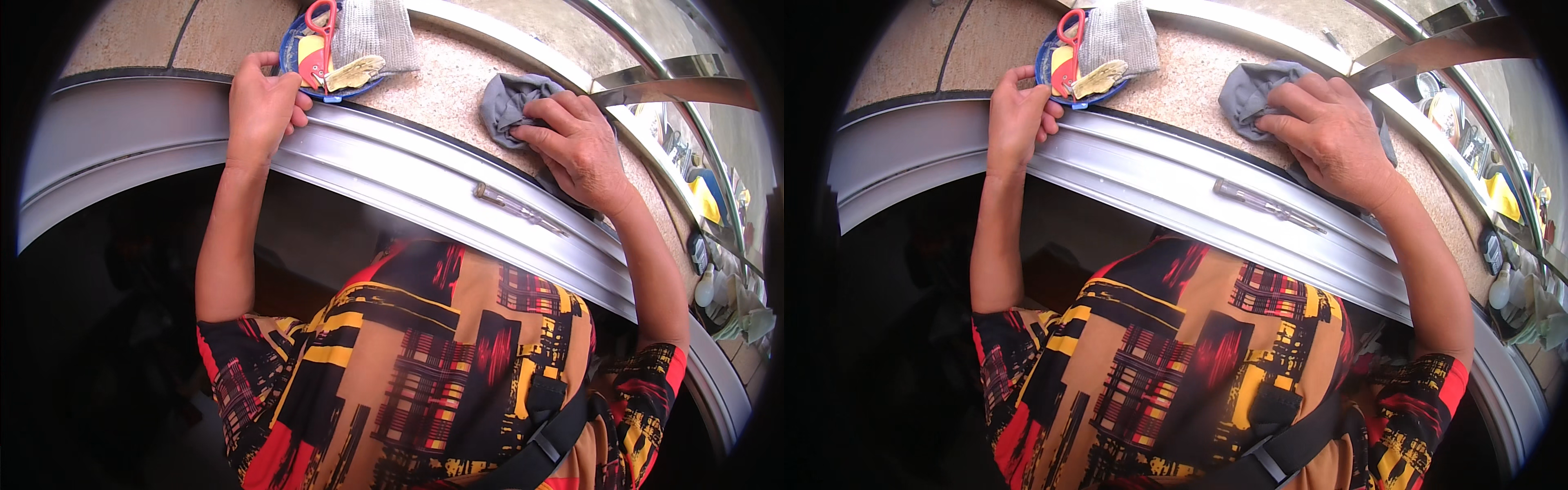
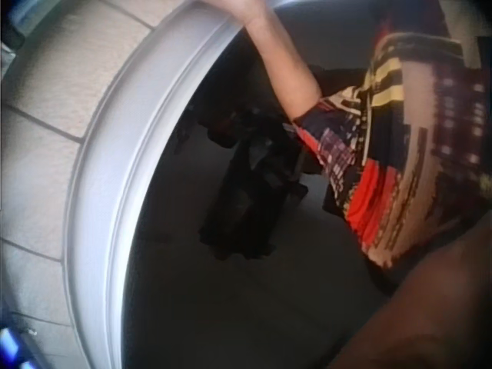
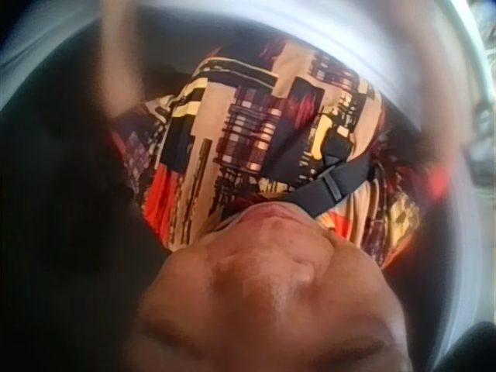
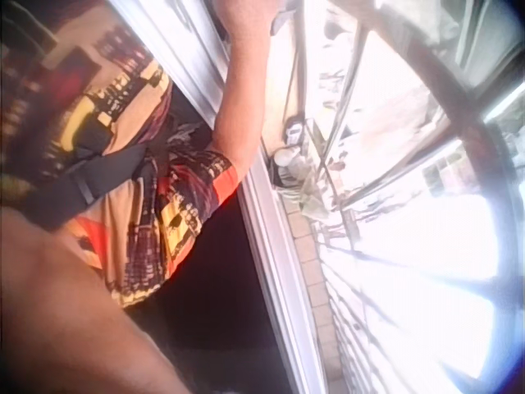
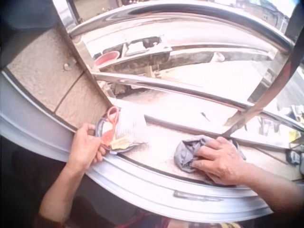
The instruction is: The person cleans the tracks of a window frame by using a small stick to scrape out debris, wiping the surfaces with a cloth, and applying a liquid from a small syringe into the mechanism.
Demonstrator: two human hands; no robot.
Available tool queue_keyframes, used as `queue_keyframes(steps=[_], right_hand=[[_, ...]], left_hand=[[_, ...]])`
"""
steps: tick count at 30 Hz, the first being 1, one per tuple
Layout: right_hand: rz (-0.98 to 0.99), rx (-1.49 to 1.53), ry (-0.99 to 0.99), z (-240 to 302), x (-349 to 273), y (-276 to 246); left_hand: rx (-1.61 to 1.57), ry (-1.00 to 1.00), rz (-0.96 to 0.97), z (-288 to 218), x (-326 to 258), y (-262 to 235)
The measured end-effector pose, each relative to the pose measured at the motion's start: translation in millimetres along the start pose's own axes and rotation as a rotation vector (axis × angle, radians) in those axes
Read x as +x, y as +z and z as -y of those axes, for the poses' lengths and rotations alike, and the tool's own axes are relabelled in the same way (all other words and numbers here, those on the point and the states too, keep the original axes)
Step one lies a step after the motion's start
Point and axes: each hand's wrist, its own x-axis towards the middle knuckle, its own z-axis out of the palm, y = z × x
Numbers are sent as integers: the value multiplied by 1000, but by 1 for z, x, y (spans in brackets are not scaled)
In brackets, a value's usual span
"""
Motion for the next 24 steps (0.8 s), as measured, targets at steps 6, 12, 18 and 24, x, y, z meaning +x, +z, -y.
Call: queue_keyframes(steps=[6, 12, 18, 24], right_hand=[[-229, 70, -112, 23, 35, 3], [-79, -432, -75, 21, 59, 2], [-16, -581, 203, -8, -19, -16], [-151, -277, 107, 17, -4, -22]], left_hand=[[77, 94, -32, -18, -6, 12], [1, 311, -70, -39, 6, 23], [-53, 523, -93, -25, -28, 42], [131, 880, -298, 6, -60, 56]])
